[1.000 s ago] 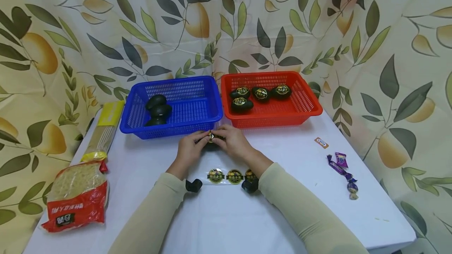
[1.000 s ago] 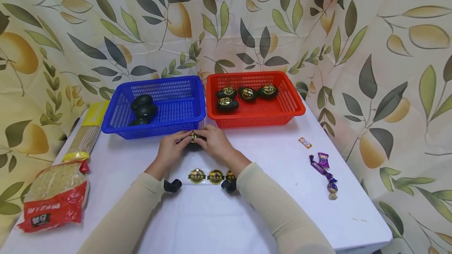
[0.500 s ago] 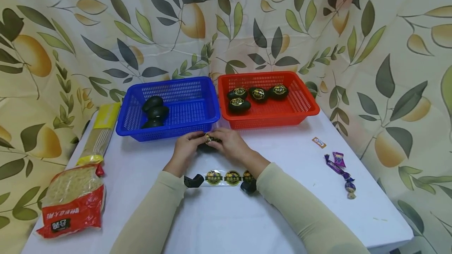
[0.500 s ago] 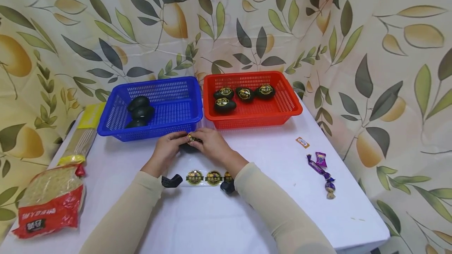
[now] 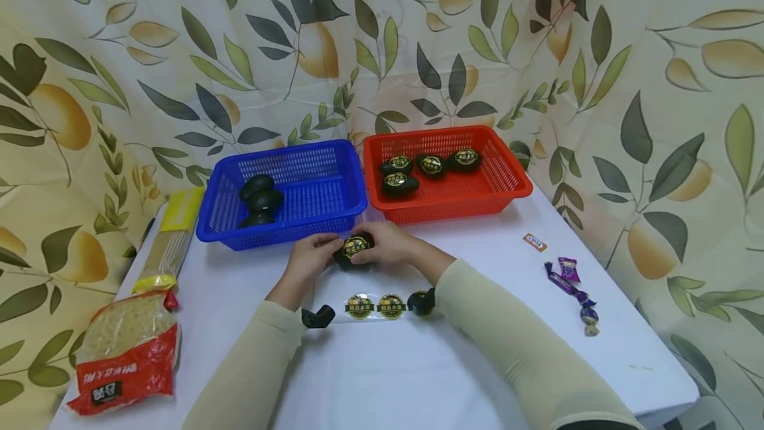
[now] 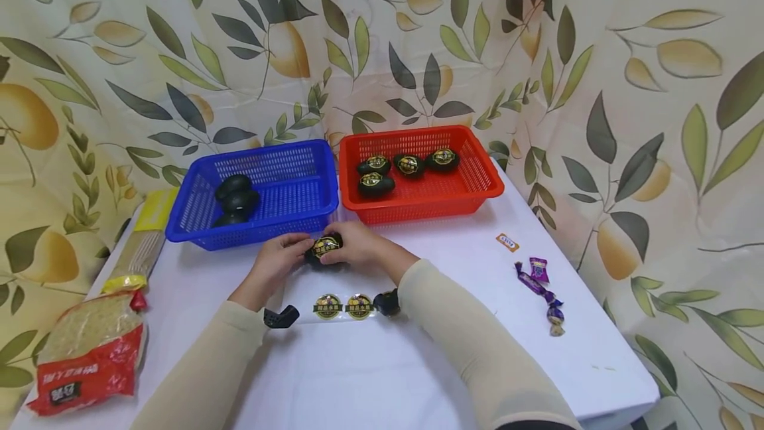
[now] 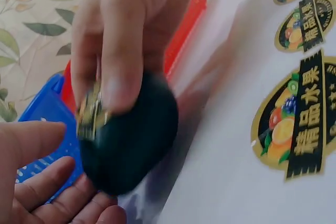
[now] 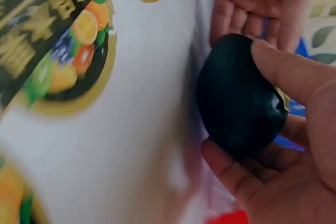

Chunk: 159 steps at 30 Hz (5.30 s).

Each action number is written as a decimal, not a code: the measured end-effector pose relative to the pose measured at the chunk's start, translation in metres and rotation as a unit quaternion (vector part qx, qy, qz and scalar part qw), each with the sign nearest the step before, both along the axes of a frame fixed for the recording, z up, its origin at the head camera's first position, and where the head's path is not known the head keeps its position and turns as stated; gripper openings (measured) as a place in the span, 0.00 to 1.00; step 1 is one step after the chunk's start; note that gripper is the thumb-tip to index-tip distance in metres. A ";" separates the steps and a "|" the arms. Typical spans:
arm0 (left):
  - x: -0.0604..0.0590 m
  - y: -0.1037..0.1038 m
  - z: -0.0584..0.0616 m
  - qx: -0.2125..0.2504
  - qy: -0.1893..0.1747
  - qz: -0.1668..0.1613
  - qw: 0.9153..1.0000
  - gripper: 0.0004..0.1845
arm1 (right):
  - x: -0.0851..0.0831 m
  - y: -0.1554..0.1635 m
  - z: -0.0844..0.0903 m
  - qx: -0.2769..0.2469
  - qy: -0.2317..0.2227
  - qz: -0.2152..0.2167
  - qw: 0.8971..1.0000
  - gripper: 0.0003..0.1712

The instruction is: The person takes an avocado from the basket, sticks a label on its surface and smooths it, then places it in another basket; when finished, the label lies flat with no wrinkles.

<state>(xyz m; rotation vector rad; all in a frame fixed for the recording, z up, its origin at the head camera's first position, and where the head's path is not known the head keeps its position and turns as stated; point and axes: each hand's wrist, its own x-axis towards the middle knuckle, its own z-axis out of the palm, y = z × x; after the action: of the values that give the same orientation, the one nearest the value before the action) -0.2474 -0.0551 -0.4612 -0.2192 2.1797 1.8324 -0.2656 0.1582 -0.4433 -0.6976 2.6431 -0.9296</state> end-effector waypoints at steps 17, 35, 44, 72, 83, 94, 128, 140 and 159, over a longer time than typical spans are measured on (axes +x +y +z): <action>-0.009 0.084 0.020 0.228 -0.012 -0.048 0.972 0.23 | 0.009 0.144 0.113 -0.014 -0.021 -0.064 0.998 0.33; -0.019 0.116 0.025 0.270 -0.040 0.035 0.961 0.17 | -0.123 0.174 0.116 0.032 -0.149 -0.170 0.973 0.36; -0.016 0.116 0.024 0.263 -0.043 0.027 0.963 0.16 | -0.141 0.177 0.100 0.123 -0.216 -0.158 0.956 0.42; -0.006 0.026 0.008 0.162 0.004 -0.029 0.986 0.20 | -0.156 0.129 0.109 0.218 -0.066 -0.139 0.964 0.22; 0.005 -0.140 0.035 0.250 -0.058 0.223 0.940 0.17 | -0.151 -0.024 0.124 0.101 0.050 0.045 0.993 0.25; 0.002 -0.167 0.046 0.245 -0.077 0.276 0.926 0.12 | -0.159 -0.149 0.103 0.043 0.008 0.169 0.985 0.25; 0.004 -0.159 0.046 0.234 -0.068 0.278 0.929 0.11 | -0.176 -0.182 0.096 0.124 0.022 0.168 0.978 0.43; 0.001 -0.163 0.046 0.220 -0.086 0.275 0.932 0.13 | -0.091 -0.094 0.099 -0.028 0.010 0.121 0.992 0.34; 0.000 -0.169 0.053 0.226 -0.091 0.281 0.928 0.13 | -0.011 -0.018 0.003 -0.003 -0.011 0.021 1.000 0.38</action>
<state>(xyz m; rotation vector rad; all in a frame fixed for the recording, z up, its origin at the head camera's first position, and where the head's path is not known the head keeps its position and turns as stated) -0.2469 -0.2237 -0.4079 -0.9442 1.6035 2.4312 -0.2771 0.1400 -0.4408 -0.7371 2.5967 -0.9300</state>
